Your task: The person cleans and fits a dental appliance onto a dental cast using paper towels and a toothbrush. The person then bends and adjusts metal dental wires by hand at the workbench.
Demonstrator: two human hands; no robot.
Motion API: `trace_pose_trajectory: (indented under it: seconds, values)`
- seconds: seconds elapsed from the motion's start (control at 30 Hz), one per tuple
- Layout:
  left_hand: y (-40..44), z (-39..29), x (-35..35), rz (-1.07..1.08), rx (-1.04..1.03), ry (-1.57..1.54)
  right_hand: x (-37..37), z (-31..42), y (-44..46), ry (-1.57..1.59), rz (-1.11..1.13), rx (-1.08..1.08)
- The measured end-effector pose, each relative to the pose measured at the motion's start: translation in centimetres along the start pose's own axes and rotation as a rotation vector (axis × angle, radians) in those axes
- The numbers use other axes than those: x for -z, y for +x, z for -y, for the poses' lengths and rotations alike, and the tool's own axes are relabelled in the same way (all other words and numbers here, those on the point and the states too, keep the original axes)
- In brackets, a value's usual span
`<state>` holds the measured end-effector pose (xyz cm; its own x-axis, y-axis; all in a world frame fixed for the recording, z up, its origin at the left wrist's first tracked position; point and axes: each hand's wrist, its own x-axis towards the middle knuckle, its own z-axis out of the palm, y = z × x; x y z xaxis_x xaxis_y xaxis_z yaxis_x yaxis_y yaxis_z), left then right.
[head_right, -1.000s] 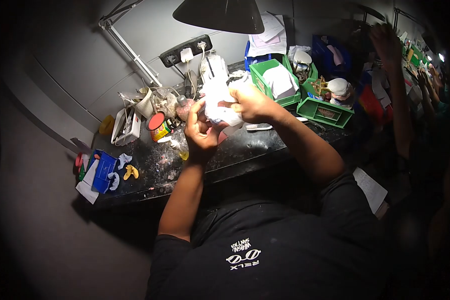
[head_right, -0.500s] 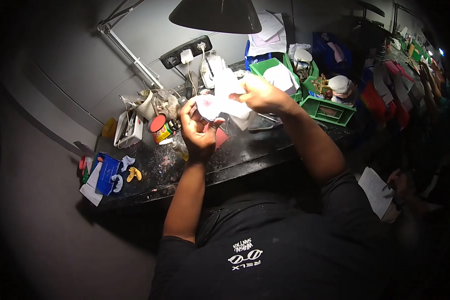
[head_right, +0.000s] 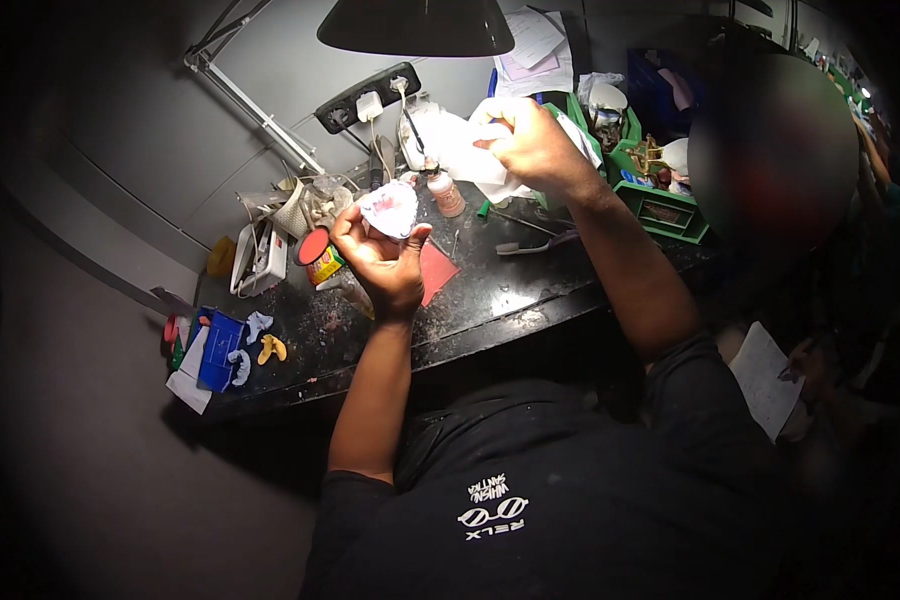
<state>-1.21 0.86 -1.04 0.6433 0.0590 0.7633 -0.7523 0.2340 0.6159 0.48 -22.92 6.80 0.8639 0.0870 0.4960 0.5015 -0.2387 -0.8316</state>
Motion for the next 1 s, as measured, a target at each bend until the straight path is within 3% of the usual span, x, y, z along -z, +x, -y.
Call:
trace_pose_trajectory:
  seconds: [0.17, 0.23, 0.3, 0.33, 0.4, 0.47, 0.5, 0.6, 0.7, 0.77, 0.9, 0.97, 1.0]
  values:
    - [-0.1, -0.6, -0.4, 0.013, 0.081, -0.020, -1.7, 2.6, 0.0, 0.032, 0.057, -0.039]
    - [-0.2, -0.8, -0.4, 0.029, 0.043, 0.058, -3.1, 2.5, -0.1, 0.272, 0.183, 0.105]
    - [-0.3, -0.4, -0.1, 0.048, 0.015, 0.097, -4.0, 3.4, -1.4, -0.057, 0.236, 0.099]
    - [-0.5, 0.6, 0.5, 0.018, 0.008, 0.094, -5.1, 1.8, -1.7, -0.341, 0.197, 0.348]
    - [-0.3, 1.8, 0.5, -0.033, 0.000, 0.099, -6.4, 0.4, -2.3, -0.413, 0.202, 0.525]
    - [-0.2, 1.6, 0.4, -0.078, 0.005, 0.067, -6.0, 0.1, -2.3, -0.409, 0.259, 0.561]
    - [-0.3, 1.7, 1.0, -0.046, 0.047, 0.119, -6.6, -1.5, -2.0, -0.387, 0.183, 0.654]
    - [-0.5, 0.6, 0.7, 0.036, 0.022, 0.228, -5.5, 0.4, -2.5, -0.292, 0.260, 0.563]
    - [-0.7, -0.3, 1.4, 0.139, -0.100, 0.584, -5.9, -0.8, -2.8, -0.167, 0.274, 0.580]
    - [-0.9, -0.3, 0.6, 0.050, 0.057, 0.352, -5.4, 0.8, -3.6, -0.060, 0.307, 0.508]
    - [-0.2, 1.1, 1.5, 0.075, -0.082, 0.374, -5.0, 0.5, -3.5, 0.005, 0.340, 0.485]
    - [-0.3, 0.3, 2.4, 0.104, -0.017, 0.285, -4.1, 0.8, -3.5, 0.070, 0.350, 0.462]
    - [-0.3, 0.5, 2.5, 0.109, -0.008, 0.282, -5.1, 0.0, -3.5, 0.251, 0.253, 0.491]
